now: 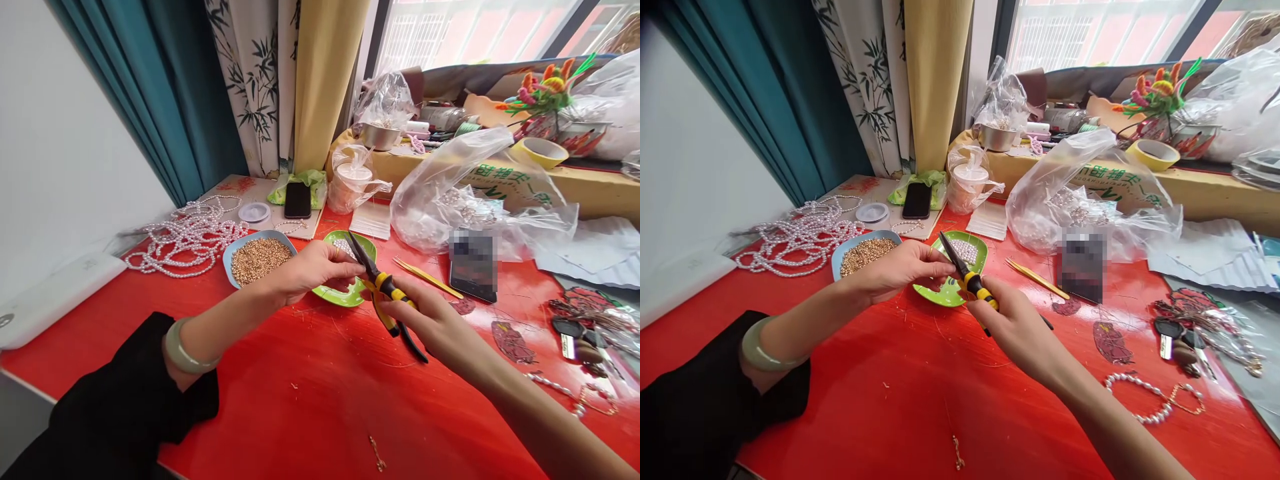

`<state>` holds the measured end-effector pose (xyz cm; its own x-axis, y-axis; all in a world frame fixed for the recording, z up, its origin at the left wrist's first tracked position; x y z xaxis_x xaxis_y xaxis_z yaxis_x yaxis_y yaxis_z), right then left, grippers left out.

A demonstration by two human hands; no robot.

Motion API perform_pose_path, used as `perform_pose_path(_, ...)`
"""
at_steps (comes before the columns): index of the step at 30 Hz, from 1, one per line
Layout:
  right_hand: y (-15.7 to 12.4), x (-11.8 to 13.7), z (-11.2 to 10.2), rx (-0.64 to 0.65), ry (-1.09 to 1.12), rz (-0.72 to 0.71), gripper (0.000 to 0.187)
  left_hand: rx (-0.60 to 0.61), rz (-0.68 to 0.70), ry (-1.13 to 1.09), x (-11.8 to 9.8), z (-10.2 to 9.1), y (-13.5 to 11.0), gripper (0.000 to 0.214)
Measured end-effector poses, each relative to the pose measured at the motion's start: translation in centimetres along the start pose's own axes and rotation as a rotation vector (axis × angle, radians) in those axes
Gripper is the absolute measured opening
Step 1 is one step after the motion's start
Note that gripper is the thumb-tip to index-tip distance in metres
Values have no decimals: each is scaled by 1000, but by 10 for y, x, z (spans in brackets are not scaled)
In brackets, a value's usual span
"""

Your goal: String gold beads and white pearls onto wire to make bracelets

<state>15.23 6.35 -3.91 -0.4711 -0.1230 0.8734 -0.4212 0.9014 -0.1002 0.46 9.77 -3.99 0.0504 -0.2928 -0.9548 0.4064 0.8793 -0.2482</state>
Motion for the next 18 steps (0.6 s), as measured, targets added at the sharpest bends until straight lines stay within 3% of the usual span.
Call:
perform_pose_path(9, 1, -2, 0, -65, -40, -4, 14, -42, -42, -29, 3, -1, 2, 7)
perform_pose_path(18, 2, -6, -3, -77, -14, 26, 18, 19, -17, 3, 7, -6, 4, 7)
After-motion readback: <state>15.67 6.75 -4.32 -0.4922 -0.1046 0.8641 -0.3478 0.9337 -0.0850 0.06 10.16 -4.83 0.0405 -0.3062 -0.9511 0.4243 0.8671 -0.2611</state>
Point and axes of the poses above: each hand's wrist, its own y-axis towards the middle knuckle, its own z-axis out of the palm, x = y × z, the point moved 4 cm from there along y, towards the middle knuckle, and after that the axes turned 1 degree about -y, right-handed, at the moved point
